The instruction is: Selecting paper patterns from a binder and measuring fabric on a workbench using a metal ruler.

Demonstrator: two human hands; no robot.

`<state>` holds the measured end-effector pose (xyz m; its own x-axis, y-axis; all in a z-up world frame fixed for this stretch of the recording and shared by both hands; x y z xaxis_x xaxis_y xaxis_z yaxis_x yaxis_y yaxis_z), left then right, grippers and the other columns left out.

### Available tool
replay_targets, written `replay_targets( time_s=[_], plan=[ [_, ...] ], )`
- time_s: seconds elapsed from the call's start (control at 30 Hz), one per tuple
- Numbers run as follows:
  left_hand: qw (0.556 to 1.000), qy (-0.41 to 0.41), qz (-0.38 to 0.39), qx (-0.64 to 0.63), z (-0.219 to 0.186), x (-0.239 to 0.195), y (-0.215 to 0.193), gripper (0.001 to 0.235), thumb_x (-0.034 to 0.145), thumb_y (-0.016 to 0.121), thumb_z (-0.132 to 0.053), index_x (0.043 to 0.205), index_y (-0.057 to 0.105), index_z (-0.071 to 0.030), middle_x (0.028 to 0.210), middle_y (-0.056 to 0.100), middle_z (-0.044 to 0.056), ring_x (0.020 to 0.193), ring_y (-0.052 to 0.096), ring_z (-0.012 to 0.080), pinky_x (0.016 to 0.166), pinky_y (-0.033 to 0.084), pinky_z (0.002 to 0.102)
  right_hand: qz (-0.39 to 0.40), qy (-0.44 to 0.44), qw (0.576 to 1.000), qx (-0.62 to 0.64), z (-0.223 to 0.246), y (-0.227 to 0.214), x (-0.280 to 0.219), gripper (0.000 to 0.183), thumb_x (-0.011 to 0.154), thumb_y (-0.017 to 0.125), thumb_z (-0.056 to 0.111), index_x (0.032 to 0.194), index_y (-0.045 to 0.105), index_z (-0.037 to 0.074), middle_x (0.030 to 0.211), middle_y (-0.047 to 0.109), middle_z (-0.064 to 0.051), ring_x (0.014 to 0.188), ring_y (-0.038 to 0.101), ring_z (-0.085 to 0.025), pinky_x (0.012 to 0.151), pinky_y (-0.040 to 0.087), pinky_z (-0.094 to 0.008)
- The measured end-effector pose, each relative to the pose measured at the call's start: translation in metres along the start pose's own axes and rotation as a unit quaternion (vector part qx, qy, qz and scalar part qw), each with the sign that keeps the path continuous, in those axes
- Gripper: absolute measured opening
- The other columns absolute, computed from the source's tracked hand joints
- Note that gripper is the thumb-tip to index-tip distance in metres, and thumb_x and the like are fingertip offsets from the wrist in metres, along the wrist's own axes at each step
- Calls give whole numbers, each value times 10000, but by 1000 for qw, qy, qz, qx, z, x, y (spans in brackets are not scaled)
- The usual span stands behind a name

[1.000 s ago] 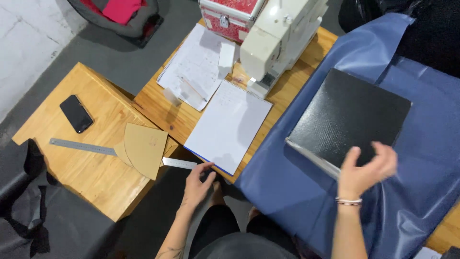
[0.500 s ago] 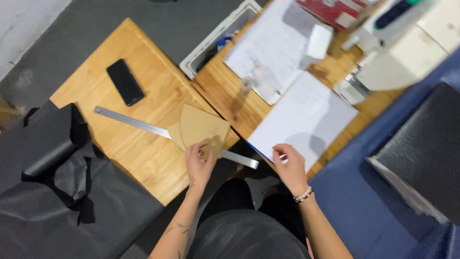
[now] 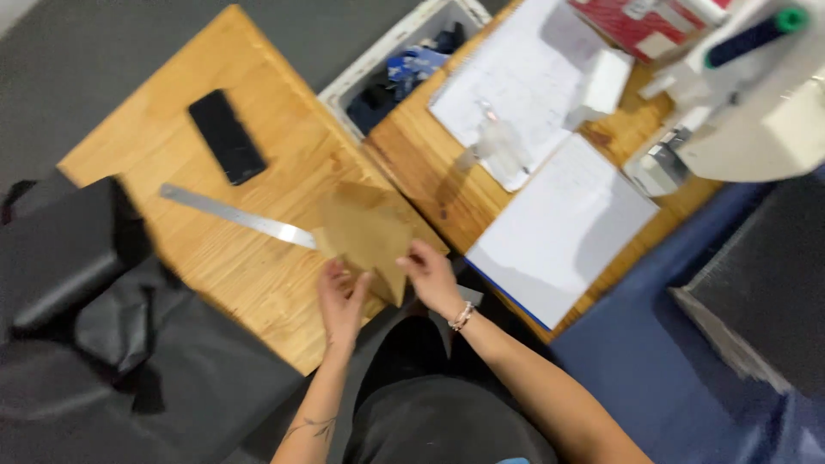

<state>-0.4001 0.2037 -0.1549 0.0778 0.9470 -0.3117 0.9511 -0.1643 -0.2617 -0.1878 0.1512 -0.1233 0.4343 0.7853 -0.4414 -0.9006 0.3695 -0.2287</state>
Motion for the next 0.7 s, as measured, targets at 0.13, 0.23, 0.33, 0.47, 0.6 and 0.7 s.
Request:
replay_targets(
  time_s=[0.13, 0.23, 0.33, 0.47, 0.6, 0.7],
  plan=[
    [997, -9, -45, -58, -31, 2, -13, 752, 712, 984, -165, 1250, 465, -83, 1101, 488, 44, 979, 581, 178, 873, 501, 280, 53, 26, 997, 54, -44, -4, 4, 565, 1010, 705, 296, 1397, 552, -86, 1303, 650, -256, 1225, 628, -369, 1040, 510, -496],
    [973, -59, -2, -223, -56, 6, -15, 706, 848, 801, 36, 1437, 441, -113, 986, 710, 79, 913, 723, 150, 961, 576, 337, 58, -20, 995, 78, 8, -44, -7, 415, 977, 749, 293, 1294, 690, 31, 1168, 723, -80, 1052, 615, -174, 951, 549, -436],
    [961, -92, -41, -258, -54, 21, -30, 316, 914, 737, 19, 1198, 652, -89, 1063, 758, 81, 933, 745, 137, 892, 616, 302, -13, -92, 996, -10, 15, -125, 1, 337, 939, 766, 290, 1246, 734, 156, 1038, 744, -102, 971, 690, -245, 891, 553, -408],
    [918, -121, -159, -342, -48, 29, -99, 253, 1023, 686, -147, 1273, 648, -161, 1200, 724, 37, 1101, 718, 185, 1044, 586, 400, -313, -64, 944, -84, -63, -273, -12, 343, 962, 759, 107, 1278, 654, 23, 1110, 675, -208, 960, 643, -329, 799, 548, -396],
    [879, -143, -196, -410, -64, 27, -126, 170, 1023, 698, -232, 1192, 696, -228, 1142, 733, 37, 1114, 734, 218, 1046, 622, 391, -383, 20, 899, -210, -85, -338, -20, 438, 916, 850, 242, 1280, 670, 77, 1204, 657, -225, 1107, 636, -433, 914, 547, -484],
    [874, -145, -201, -419, -33, 32, -132, 151, 995, 741, -236, 1119, 677, -179, 1132, 715, 74, 1116, 705, 256, 1032, 605, 415, -385, 131, 881, -242, -120, -366, -34, 821, 815, 929, 521, 1433, 506, 186, 1410, 407, -175, 1265, 501, -467, 1070, 429, -565]
  ],
)
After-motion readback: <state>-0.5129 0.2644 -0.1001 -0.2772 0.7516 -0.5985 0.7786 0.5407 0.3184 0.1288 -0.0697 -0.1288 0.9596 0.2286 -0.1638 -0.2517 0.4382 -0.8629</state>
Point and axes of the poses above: each hand's wrist, its own x-axis towards the middle knuckle, its own y-axis out of the palm, z = x × y, the point moved 9 cm from there along x, towards the middle knuckle
